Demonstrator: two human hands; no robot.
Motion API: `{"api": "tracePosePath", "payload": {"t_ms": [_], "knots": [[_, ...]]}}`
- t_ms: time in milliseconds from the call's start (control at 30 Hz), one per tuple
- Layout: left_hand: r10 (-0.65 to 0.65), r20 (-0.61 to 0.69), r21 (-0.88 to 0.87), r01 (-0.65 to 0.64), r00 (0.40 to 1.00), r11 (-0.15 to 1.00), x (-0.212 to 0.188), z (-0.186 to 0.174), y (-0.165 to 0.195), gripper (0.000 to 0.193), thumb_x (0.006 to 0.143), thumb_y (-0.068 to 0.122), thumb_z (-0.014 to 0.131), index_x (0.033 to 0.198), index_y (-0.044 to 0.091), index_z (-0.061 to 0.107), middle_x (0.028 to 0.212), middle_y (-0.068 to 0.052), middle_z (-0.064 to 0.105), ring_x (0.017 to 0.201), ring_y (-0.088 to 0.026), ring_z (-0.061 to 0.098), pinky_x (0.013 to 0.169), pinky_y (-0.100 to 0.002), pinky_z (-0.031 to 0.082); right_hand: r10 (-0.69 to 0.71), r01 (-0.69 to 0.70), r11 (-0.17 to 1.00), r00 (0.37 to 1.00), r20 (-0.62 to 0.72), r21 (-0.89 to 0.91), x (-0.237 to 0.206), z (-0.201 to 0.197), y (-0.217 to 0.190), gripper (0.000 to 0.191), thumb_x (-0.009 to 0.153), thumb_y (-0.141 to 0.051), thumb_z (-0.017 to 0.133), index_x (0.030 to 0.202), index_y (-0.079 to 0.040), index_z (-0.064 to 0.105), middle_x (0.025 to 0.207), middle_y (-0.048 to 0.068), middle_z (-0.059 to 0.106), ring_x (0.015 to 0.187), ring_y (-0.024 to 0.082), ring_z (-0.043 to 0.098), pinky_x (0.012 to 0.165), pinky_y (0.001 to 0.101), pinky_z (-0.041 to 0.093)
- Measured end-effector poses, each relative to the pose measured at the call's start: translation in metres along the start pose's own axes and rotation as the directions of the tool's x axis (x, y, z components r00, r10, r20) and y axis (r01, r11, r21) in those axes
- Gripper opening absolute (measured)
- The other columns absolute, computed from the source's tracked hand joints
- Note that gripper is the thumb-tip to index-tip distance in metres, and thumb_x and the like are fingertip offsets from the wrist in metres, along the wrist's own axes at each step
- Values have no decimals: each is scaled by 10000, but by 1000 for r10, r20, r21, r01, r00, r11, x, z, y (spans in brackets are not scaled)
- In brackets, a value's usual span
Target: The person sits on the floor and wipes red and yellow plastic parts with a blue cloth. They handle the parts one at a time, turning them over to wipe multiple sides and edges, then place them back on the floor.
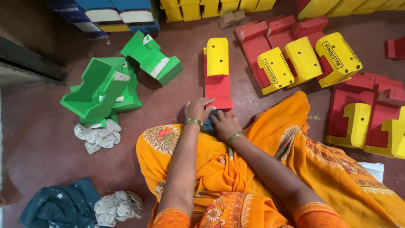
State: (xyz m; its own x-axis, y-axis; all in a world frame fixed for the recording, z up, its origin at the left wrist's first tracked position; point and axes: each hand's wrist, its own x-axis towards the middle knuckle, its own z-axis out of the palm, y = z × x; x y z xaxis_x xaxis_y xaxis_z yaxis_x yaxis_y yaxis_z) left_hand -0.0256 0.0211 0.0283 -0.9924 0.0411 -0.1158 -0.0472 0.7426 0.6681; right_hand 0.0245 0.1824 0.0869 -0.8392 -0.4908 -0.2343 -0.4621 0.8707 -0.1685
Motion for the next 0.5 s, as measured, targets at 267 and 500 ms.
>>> {"api": "tracePosePath", "payload": {"t_ms": [267,500], "knots": [[32,7,-37,-32,999,999,3,-3,-1,365,810,392,783,1160,289,765,1206,2,735,1095,-226,680,960,-428,453,335,-336,939,942,20,77,-13,8,88,525,793,-174,663,1306,-285,667,1311,96,581,1109,352,645,883,491,558],[119,-145,-90,-133,982,987,16,17,-3,266,883,381,724,940,124,763,965,-109,731,977,-346,667,887,-464,511,375,-299,914,880,-291,274,-10,-40,84,472,666,-113,715,1128,-205,736,1182,97,625,1027,351,661,813,486,564]]}}
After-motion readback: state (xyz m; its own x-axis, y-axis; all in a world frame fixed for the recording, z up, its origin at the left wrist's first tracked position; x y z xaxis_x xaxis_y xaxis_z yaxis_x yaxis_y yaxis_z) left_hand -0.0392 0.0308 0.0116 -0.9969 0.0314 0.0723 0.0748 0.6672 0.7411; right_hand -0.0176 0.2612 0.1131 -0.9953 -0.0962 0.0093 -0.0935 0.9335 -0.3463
